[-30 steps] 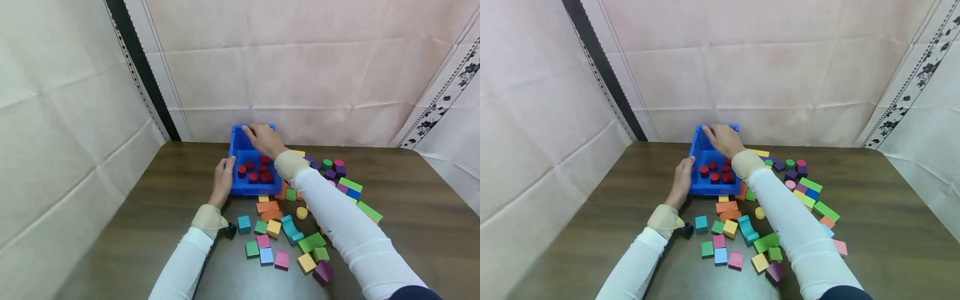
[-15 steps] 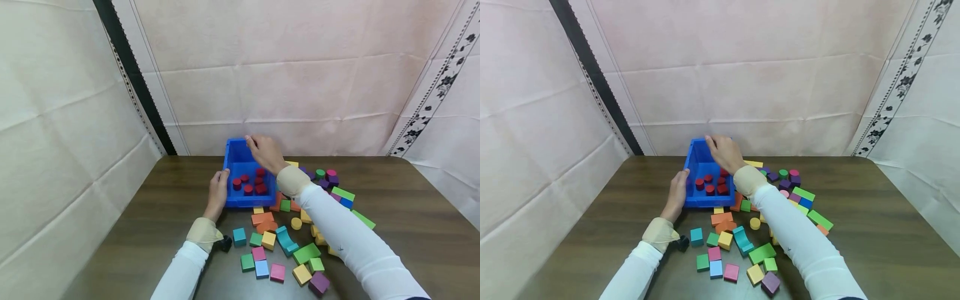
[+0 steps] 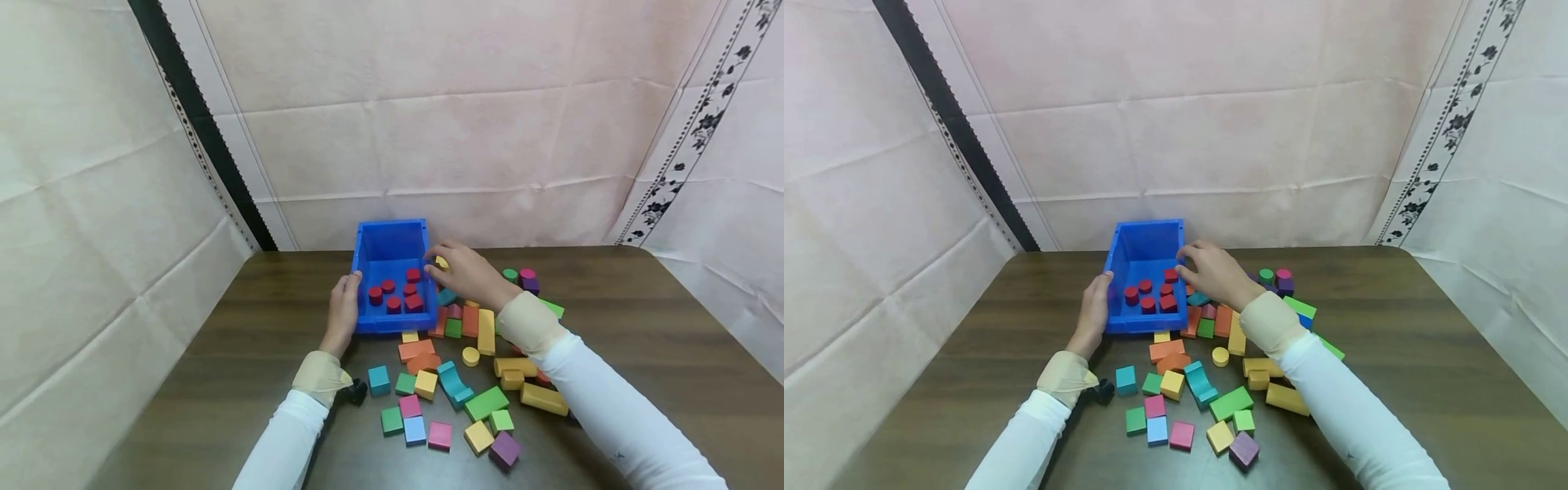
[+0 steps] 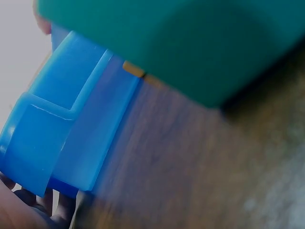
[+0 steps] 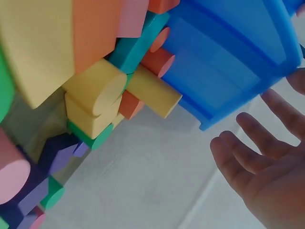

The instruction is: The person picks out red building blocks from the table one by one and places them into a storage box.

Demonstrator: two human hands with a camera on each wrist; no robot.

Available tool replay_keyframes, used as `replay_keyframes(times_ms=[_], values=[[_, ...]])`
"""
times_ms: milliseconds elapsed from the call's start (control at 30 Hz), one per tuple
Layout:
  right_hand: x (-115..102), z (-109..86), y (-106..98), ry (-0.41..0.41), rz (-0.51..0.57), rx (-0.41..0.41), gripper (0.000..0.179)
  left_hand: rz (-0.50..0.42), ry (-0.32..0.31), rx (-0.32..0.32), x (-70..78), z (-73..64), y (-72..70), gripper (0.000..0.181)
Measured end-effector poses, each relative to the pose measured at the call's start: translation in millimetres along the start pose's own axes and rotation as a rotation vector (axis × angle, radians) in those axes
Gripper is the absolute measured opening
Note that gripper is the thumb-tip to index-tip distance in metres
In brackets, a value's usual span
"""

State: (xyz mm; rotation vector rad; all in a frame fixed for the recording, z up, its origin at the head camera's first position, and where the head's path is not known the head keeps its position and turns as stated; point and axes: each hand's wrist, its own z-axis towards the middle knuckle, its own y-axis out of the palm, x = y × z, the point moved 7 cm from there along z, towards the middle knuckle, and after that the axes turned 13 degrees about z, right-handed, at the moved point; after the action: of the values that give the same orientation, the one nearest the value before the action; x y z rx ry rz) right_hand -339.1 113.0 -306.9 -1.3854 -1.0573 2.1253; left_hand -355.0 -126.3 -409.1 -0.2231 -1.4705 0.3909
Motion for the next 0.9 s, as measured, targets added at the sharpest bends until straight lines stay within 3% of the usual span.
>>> replay_keyframes(times_ms=[400, 900], values=[[-2, -16.8, 4, -0.042, 0.018, -0.031, 0.038, 0.005, -0.042, 0.002, -12.2, -4.8, 4.0, 0.068], [6, -39.8, 4, -0.022, 0.066, -0.078, 0.053, 0.054, 0.004, -0.014, 4.5, 4.3, 2.2, 0.068]])
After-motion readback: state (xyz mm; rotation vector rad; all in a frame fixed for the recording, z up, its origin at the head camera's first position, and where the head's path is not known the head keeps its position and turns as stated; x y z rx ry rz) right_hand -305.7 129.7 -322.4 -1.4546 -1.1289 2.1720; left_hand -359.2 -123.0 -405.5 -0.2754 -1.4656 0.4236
